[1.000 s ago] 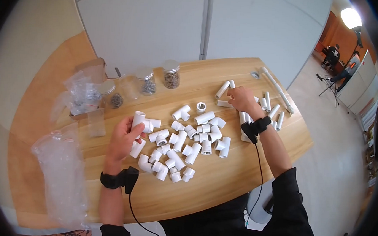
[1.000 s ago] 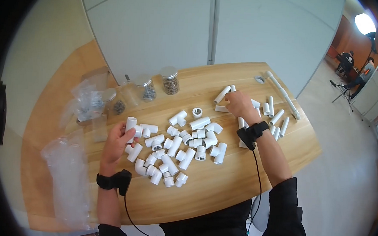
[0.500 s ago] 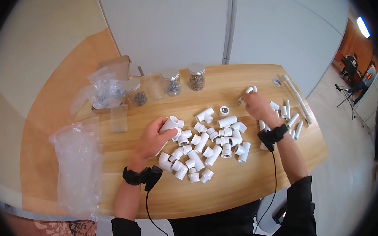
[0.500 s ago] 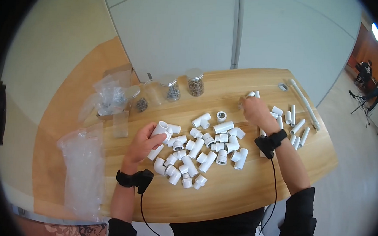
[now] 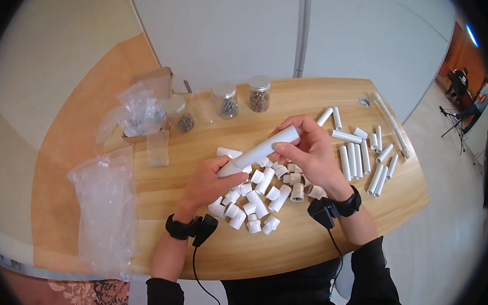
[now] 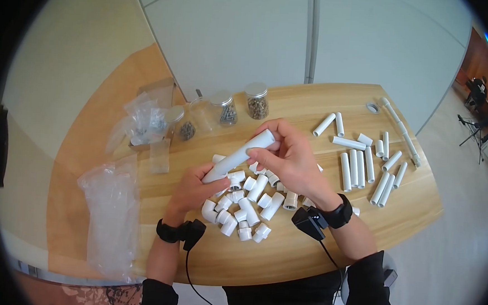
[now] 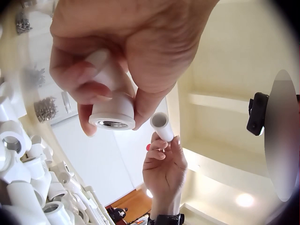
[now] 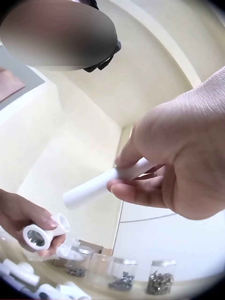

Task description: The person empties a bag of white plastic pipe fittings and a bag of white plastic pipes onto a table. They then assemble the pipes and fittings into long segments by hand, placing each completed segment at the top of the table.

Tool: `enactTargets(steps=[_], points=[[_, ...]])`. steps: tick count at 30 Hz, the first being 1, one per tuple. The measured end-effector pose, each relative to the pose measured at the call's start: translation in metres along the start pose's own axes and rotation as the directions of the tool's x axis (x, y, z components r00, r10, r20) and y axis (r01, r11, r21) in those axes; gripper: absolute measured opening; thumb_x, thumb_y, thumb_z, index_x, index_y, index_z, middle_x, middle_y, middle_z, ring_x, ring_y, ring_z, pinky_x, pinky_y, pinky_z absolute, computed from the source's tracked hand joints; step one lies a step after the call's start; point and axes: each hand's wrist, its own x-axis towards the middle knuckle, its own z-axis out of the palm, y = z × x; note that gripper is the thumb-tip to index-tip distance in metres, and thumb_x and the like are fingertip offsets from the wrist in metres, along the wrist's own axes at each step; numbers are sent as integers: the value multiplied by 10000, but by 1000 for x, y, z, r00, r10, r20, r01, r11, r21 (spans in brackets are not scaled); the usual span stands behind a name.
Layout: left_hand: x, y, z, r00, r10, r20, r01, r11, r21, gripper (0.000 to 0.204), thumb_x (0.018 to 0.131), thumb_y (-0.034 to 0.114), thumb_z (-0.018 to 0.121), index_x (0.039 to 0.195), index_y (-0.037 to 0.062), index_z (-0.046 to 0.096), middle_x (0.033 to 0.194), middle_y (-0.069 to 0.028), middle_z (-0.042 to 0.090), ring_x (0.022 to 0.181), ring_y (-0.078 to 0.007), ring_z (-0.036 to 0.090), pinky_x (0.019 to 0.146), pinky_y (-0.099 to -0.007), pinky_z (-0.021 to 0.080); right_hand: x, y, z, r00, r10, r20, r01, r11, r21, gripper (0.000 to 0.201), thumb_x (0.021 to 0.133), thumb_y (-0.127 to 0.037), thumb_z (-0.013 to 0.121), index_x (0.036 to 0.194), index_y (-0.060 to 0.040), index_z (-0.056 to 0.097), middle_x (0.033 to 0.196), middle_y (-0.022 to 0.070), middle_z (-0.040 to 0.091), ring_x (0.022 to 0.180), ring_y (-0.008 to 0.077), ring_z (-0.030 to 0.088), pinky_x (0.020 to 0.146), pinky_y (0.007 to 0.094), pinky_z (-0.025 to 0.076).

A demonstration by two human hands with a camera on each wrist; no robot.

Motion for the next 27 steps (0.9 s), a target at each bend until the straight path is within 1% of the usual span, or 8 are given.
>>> enactTargets(steps=[6,9,10,11,14,21,25,27], points=[[0,-7,2,999,33,9,-33,999,-19,253,749,205,685,875,-9,634,643,5,573,563,-46,490,498,-224,393,3,14,0,993,114,30,-115,993,21,226,814,5,602,990,27,462,824,89,604,733,119,619,588,224,506],[-1,-2,4,998,58,9,-59,994,93,268,738,227,683,843,-16,639,597,-16,573,528,-58,490,477,-239,391,3,16,1,992,109,64,-104,992,-75,238,800,-52,639,957,21,477,736,85,615,665,118,622,554,223,494],[-1,-1,4,999,53,11,-53,994,90,268,738,227,683,843,-16,639,597,-16,573,528,-58,490,477,-239,391,2,13,2,993,69,101,-38,959,-281,251,788,-89,659,935,16,484,682,82,608,614,117,612,524,225,477],[-2,-1,5,996,84,-21,-80,983,167,270,730,236,683,808,-19,636,565,-42,564,500,-79,487,469,-254,393,2,12,2,989,38,146,36,881,-472,268,776,-125,678,914,11,492,628,79,601,563,116,602,494,227,461],[-2,-1,4,989,136,-62,-112,948,298,275,715,249,686,743,-17,623,524,-102,548,453,-147,497,459,-290,401,2,18,3,984,-24,176,113,851,-513,249,770,-126,687,871,-9,492,599,16,546,514,42,503,460,188,381],[-5,12,3,972,221,-82,-153,854,497,255,701,249,697,688,12,602,552,-172,551,494,-326,543,463,-356,419,-2,25,17,982,-84,167,153,875,-460,248,779,-149,682,847,-25,477,574,14,504,459,56,437,426,214,335],[-3,12,4,951,298,-87,-213,832,512,239,702,241,698,696,22,604,553,-168,550,490,-326,538,458,-361,416,0,26,17,982,-76,175,146,888,-435,242,784,-139,675,868,-25,479,581,29,505,503,73,465,462,224,360],[-2,15,2,927,346,-143,-219,810,544,222,709,192,713,671,6,598,503,-106,519,426,-163,462,432,-296,366,2,29,14,974,-131,184,196,895,-400,240,787,-138,670,892,-23,488,584,32,507,520,78,474,474,227,366]])
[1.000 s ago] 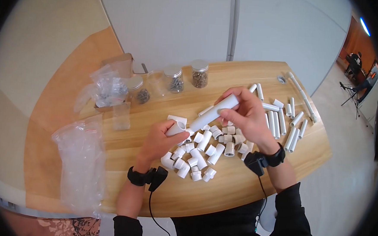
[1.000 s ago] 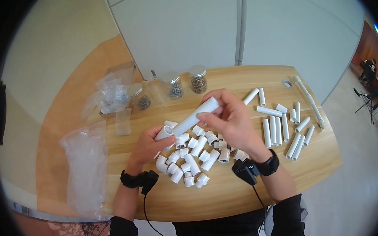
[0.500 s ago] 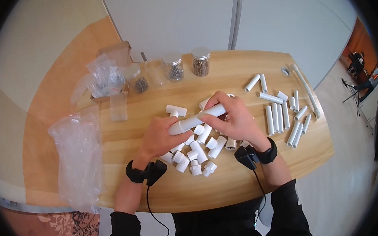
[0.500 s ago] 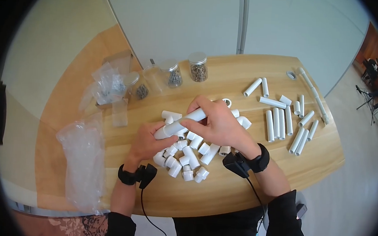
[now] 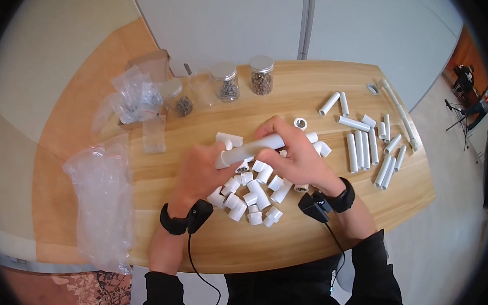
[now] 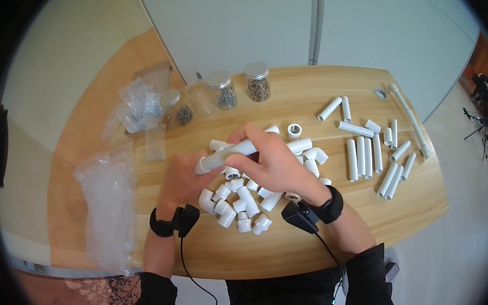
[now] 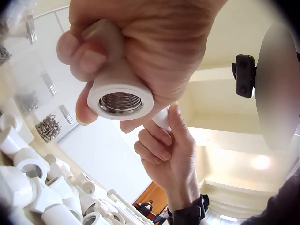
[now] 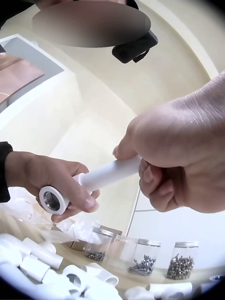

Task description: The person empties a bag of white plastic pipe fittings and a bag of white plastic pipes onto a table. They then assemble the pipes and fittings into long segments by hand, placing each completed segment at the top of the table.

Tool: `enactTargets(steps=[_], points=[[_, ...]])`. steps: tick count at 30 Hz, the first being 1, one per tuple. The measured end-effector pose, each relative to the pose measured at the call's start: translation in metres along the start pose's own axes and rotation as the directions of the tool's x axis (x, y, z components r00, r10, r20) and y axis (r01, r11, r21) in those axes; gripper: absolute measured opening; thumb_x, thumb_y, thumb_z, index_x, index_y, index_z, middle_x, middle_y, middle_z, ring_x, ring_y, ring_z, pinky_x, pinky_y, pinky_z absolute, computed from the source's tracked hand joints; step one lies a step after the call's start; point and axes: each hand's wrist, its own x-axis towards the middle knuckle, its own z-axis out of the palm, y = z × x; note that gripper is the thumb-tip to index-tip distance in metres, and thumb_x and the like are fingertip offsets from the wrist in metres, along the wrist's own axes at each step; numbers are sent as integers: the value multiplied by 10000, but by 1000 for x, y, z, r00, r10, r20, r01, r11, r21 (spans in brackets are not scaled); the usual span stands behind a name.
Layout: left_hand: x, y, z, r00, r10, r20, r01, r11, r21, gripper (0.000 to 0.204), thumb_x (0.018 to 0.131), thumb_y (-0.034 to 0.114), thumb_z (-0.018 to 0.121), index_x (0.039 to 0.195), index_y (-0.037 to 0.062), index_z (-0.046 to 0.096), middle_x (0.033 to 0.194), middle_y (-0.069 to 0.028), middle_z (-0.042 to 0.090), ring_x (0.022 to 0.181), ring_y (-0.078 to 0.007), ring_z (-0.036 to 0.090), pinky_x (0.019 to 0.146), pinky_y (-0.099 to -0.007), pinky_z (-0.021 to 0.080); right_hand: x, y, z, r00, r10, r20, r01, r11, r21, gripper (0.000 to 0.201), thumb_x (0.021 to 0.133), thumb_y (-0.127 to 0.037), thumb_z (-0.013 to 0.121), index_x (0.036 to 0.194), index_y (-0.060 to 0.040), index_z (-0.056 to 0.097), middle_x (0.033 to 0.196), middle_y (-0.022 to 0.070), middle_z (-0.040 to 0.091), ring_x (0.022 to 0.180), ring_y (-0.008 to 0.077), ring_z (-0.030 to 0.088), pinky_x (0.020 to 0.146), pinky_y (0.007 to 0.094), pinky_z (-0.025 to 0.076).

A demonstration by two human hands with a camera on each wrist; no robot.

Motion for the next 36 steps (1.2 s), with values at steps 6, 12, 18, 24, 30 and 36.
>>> enactTargets(steps=[6,12,18,24,30,36], points=[[3,-15,-29,995,-73,-68,94,915,393,273,700,264,718,676,20,599,508,-122,506,436,-247,450,445,-323,363,10,32,-21,970,175,-166,-231,874,-428,209,793,-204,621,826,-5,569,627,69,563,565,170,543,551,282,438],[0,-16,-42,980,-131,-147,176,916,361,324,676,331,714,630,52,556,545,-133,517,531,-338,492,480,-396,372,7,63,0,923,385,-25,-274,610,-743,220,713,-268,627,746,-51,624,720,137,623,707,304,607,639,396,477],[-4,-21,-40,990,-105,-90,132,908,398,279,676,267,732,670,29,587,532,-127,502,463,-271,433,462,-340,360,13,57,13,880,476,12,-255,493,-832,214,710,-259,599,743,-53,644,745,140,631,752,297,619,668,394,483],[-4,-25,-35,991,-120,-55,132,914,383,263,670,268,731,666,38,603,553,-129,530,483,-279,473,476,-343,378,15,52,18,822,569,10,-276,413,-868,207,709,-231,585,780,-55,668,792,132,641,813,284,619,716,377,471],[-3,-30,-29,988,-152,-30,151,907,393,260,675,300,720,686,58,626,557,-122,548,501,-288,507,488,-352,393,14,59,17,811,585,13,-284,412,-866,197,690,-221,598,765,-54,672,820,134,642,832,288,614,719,373,471],[-2,-29,-29,983,-184,6,164,890,426,305,675,358,708,661,80,585,583,-127,563,571,-337,544,506,-409,420,9,57,-1,936,351,-22,-214,519,-828,228,663,-243,628,737,-28,638,768,138,623,770,297,603,688,385,477]])
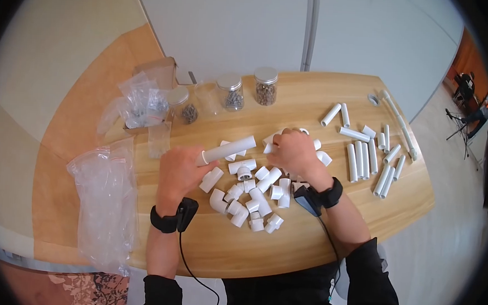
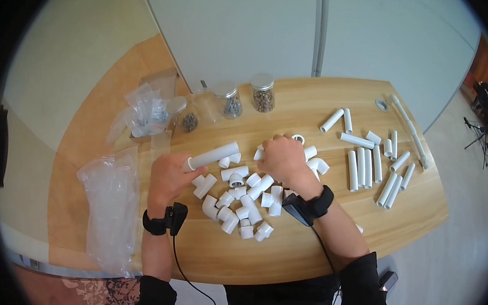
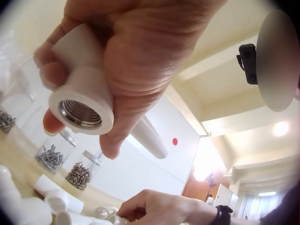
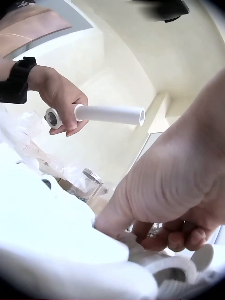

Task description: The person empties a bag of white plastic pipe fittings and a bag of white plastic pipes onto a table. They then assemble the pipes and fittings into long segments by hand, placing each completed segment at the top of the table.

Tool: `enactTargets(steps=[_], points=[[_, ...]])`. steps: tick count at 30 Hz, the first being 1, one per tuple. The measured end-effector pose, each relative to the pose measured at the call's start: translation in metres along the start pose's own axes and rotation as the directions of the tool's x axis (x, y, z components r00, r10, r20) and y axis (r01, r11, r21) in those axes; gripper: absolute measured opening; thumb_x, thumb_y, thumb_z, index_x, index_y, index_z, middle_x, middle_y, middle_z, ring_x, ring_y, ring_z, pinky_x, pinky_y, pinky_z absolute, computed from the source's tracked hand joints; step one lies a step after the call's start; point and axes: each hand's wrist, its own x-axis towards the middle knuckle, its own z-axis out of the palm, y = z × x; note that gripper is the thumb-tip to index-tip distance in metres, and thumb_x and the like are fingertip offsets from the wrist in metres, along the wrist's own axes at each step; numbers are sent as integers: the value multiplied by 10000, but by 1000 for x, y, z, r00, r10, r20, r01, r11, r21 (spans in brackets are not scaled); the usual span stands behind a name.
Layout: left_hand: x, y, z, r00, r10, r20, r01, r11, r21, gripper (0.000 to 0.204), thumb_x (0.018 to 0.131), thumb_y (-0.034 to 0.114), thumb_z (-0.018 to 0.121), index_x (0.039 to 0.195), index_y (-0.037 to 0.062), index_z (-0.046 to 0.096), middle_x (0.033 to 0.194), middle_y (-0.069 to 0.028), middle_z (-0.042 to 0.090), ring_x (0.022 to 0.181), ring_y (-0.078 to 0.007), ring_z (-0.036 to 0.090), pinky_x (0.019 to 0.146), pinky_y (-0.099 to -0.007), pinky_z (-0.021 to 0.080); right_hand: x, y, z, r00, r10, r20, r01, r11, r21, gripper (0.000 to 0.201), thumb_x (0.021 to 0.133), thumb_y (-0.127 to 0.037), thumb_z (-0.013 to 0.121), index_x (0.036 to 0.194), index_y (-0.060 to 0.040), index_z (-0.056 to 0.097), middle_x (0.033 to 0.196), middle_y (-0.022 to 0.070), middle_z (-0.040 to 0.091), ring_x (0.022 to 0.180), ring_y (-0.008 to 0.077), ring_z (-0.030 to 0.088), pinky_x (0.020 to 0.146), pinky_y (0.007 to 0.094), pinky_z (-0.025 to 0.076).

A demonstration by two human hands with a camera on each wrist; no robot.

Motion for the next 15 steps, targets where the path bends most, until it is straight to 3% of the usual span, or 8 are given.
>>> enactTargets(steps=[1,5,7,10,12,15], points=[[0,-1,1,1000,0,-4,0,1000,0,305,675,358,708,661,80,585,583,-127,563,571,-337,544,506,-409,420,0,1,-7,997,-27,-66,30,999,41,245,653,-251,639,741,-23,619,745,148,609,733,309,594,676,387,476],[0,-1,4,1000,-6,-4,6,1000,-20,297,675,356,711,672,84,590,591,-123,570,577,-334,549,509,-408,424,-5,-1,-37,1000,-13,-28,19,973,232,264,657,-206,667,813,-6,594,730,144,606,713,311,593,657,381,472],[0,-1,5,1000,0,-1,0,1000,-19,296,674,355,713,675,86,591,591,-122,571,577,-332,550,509,-409,424,-10,0,-44,983,-111,-147,150,944,292,288,664,-164,685,870,0,569,722,139,606,699,311,597,641,369,468],[0,0,5,1000,18,8,-18,1000,-12,274,675,332,714,690,79,608,609,-132,580,586,-333,554,514,-397,429,-14,0,-52,963,-173,-208,231,924,305,293,663,-147,700,874,0,561,730,136,605,678,303,597,612,350,471],[-1,3,3,996,29,84,-8,970,-241,266,685,311,714,735,61,637,612,-142,578,557,-316,540,514,-374,424,-17,0,-58,954,-202,-224,270,901,339,288,664,-132,701,878,1,562,730,134,602,662,297,592,598,342,472],[1,7,0,979,10,206,67,929,-363,281,698,302,712,782,40,652,604,-146,570,519,-282,509,513,-349,413,-20,-1,-65,943,-227,-245,310,867,390,284,678,-134,696,889,0,561,733,147,602,666,313,585,596,361,463]])
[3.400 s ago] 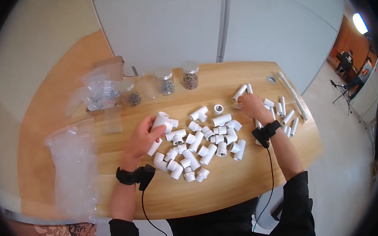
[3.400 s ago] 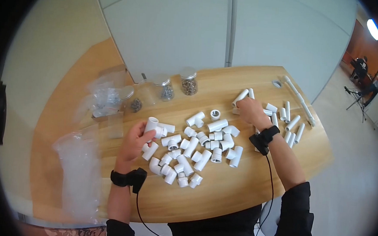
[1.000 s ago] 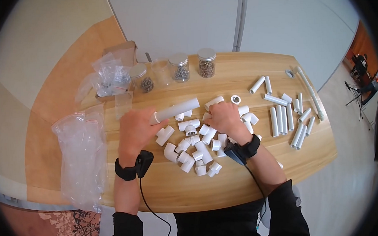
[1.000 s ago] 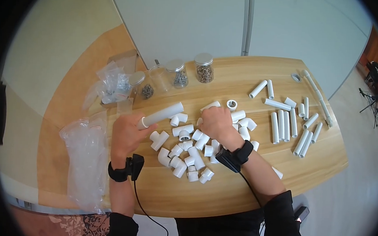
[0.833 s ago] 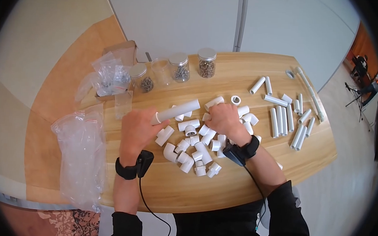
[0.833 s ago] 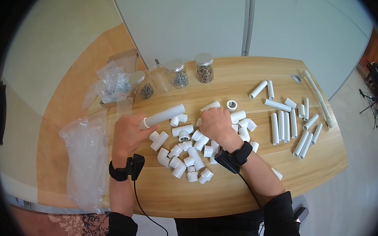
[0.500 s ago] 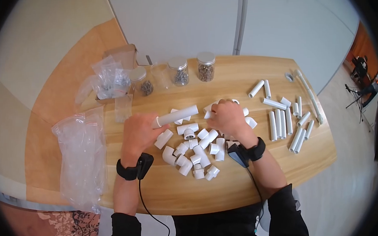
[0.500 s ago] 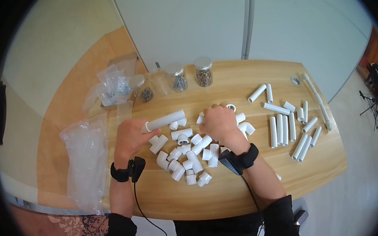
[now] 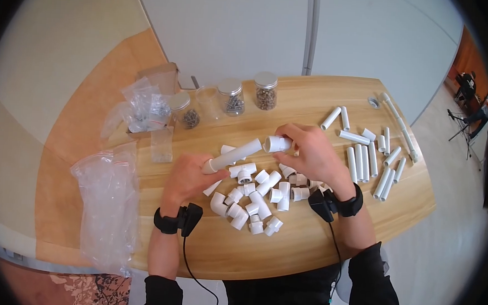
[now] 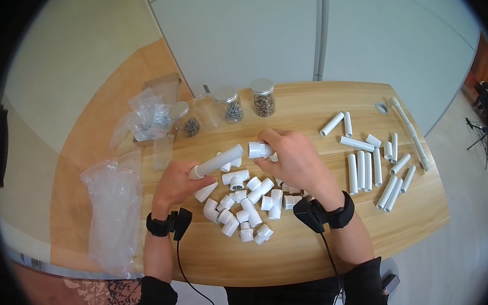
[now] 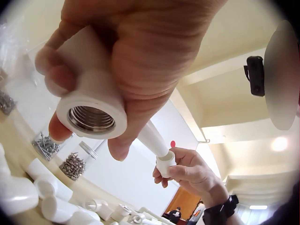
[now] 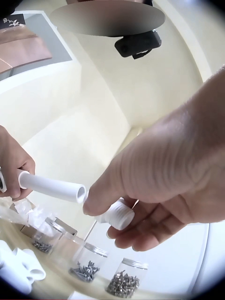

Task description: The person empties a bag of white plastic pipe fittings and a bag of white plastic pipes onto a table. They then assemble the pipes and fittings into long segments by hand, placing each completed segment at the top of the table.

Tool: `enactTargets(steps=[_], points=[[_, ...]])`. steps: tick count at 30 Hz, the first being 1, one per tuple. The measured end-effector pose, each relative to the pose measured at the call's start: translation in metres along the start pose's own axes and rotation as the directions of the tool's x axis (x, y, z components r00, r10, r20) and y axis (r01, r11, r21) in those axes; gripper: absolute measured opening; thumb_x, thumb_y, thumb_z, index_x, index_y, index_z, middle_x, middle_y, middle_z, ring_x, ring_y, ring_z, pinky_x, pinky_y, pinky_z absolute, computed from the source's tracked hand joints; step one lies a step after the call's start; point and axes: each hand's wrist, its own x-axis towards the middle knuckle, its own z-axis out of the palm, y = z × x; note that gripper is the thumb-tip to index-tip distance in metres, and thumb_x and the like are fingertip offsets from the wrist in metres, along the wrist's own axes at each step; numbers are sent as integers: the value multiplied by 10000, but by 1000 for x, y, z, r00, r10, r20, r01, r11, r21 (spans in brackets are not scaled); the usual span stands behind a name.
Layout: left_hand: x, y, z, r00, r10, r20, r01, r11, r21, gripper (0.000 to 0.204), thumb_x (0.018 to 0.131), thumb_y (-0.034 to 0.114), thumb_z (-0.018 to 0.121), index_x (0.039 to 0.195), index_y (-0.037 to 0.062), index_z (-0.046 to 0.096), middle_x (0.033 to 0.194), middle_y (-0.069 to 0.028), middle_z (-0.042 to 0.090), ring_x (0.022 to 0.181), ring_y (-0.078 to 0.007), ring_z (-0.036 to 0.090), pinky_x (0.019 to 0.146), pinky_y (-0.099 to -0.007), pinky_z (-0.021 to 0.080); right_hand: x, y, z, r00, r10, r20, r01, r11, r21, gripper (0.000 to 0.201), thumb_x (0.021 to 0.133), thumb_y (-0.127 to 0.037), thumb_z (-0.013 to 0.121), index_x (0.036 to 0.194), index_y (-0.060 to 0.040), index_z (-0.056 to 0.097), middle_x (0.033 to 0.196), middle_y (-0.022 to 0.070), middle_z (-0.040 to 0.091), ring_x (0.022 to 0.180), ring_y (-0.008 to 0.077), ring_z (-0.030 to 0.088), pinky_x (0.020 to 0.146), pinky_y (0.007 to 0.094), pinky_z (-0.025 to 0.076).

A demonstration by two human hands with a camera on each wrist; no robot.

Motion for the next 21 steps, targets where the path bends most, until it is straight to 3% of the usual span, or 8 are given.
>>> enactTargets(steps=[8,10,21], points=[[2,-4,1,999,0,50,1,1000,-26,315,711,316,714,825,29,654,580,-133,556,492,-224,488,511,-329,406,-1,-1,-3,1000,-9,-3,9,1000,-17,285,697,-132,686,923,4,577,805,162,604,722,328,584,630,382,458],[3,-5,3,998,3,55,-2,1000,-18,316,710,315,715,834,31,656,580,-130,557,491,-218,490,511,-326,407,-1,1,-1,998,-53,-18,52,998,-28,325,667,-99,710,951,-3,586,784,126,585,625,265,565,563,334,457],[-2,5,3,999,2,51,-3,1000,4,293,709,309,704,849,53,671,558,-119,566,480,-218,536,502,-316,427,0,2,2,995,-99,-15,99,995,-12,336,662,-81,714,972,-15,602,794,116,587,593,237,554,544,319,452]])
